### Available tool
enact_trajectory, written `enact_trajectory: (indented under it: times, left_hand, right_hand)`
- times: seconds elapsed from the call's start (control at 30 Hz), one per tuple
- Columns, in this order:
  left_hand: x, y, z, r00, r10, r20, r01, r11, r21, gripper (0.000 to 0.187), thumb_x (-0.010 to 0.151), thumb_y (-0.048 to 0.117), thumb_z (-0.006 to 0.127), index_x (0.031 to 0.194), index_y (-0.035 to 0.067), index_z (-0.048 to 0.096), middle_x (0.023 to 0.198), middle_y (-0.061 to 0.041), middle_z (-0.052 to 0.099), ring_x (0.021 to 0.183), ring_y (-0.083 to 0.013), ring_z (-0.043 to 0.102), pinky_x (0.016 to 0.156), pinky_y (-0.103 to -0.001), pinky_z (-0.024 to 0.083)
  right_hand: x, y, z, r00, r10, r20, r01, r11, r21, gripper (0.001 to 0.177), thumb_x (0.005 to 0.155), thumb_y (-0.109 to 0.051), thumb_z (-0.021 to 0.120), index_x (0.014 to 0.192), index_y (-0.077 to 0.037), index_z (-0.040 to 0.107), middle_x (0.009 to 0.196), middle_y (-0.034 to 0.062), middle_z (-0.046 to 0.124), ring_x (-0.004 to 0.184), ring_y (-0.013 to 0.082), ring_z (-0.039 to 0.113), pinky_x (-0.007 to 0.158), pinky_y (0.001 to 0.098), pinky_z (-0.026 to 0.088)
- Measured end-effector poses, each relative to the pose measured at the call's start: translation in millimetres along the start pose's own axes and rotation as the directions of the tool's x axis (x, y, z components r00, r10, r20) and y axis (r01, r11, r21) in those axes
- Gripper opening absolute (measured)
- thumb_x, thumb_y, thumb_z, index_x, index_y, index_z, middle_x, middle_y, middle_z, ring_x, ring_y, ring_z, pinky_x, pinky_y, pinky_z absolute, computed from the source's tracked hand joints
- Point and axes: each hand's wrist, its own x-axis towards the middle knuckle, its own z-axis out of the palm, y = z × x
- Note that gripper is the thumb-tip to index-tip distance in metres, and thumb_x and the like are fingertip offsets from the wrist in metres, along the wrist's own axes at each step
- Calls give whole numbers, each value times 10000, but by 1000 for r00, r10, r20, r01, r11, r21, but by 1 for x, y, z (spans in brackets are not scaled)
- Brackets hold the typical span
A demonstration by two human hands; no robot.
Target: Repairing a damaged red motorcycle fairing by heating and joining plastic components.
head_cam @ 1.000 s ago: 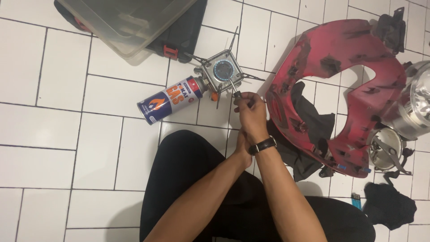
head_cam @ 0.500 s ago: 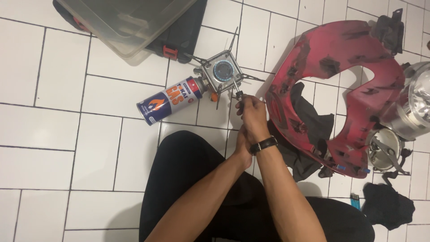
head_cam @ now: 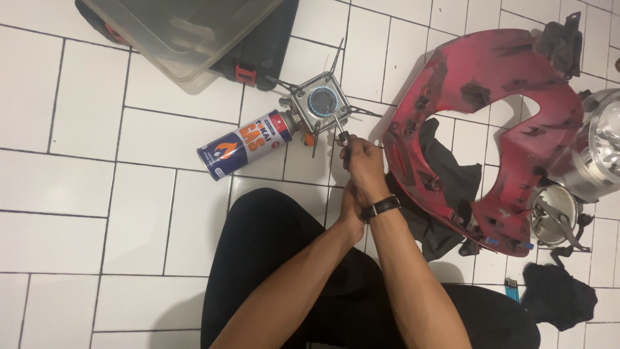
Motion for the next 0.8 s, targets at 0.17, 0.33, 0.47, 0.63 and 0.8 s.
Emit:
enact_trajectory:
  times: [0.17, 0.33, 0.47, 0.63, 0.8]
  left_hand:
    - [-14, 11, 7, 1000, -9, -14, 9, 999, 32, 406, 1065, 473, 321, 1212, 198, 582, 967, 57, 646, 761, -64, 614, 538, -254, 431]
    - [-15, 11, 8, 1000, 3, -17, -2, 999, 49, 396, 1064, 472, 322, 1152, 182, 577, 900, 53, 620, 662, -75, 556, 473, -267, 368]
    - [-24, 18, 14, 1000, -1, -24, 1, 1000, 27, 367, 1072, 449, 330, 1163, 194, 578, 926, 70, 638, 710, -42, 607, 523, -241, 428]
    - [-10, 7, 5, 999, 23, 25, -23, 1000, -2, 364, 1073, 474, 343, 1067, 191, 572, 800, 68, 581, 572, -57, 527, 419, -255, 337]
    - [-12, 9, 5, 1000, 16, 22, -17, 1000, 15, 357, 1066, 476, 345, 1064, 201, 573, 799, 72, 583, 584, -57, 534, 433, -256, 349]
  right_hand:
    - [-2, -2, 1, 1000, 12, -3, -12, 1000, 18, 348, 1013, -239, 505, 962, 18, 734, 700, 5, 603, 580, 76, 490, 524, 248, 380]
    - [-4, -5, 2, 1000, 5, -7, -5, 1000, -5, 337, 1014, -250, 524, 960, 12, 728, 702, 6, 608, 597, 77, 502, 541, 245, 405]
    - [-2, -1, 1, 1000, 7, -14, -7, 1000, 12, 322, 1016, -255, 539, 981, 19, 706, 728, 11, 618, 612, 82, 506, 557, 253, 407]
    - [0, 0, 1, 1000, 3, -27, -3, 1000, 0, 308, 996, -252, 553, 996, 22, 693, 745, 24, 644, 626, 91, 546, 578, 254, 446]
    - [-2, -2, 2, 999, -2, -44, 1, 1000, -23, 315, 987, -261, 567, 1010, 25, 697, 749, 28, 654, 632, 96, 556, 582, 255, 454]
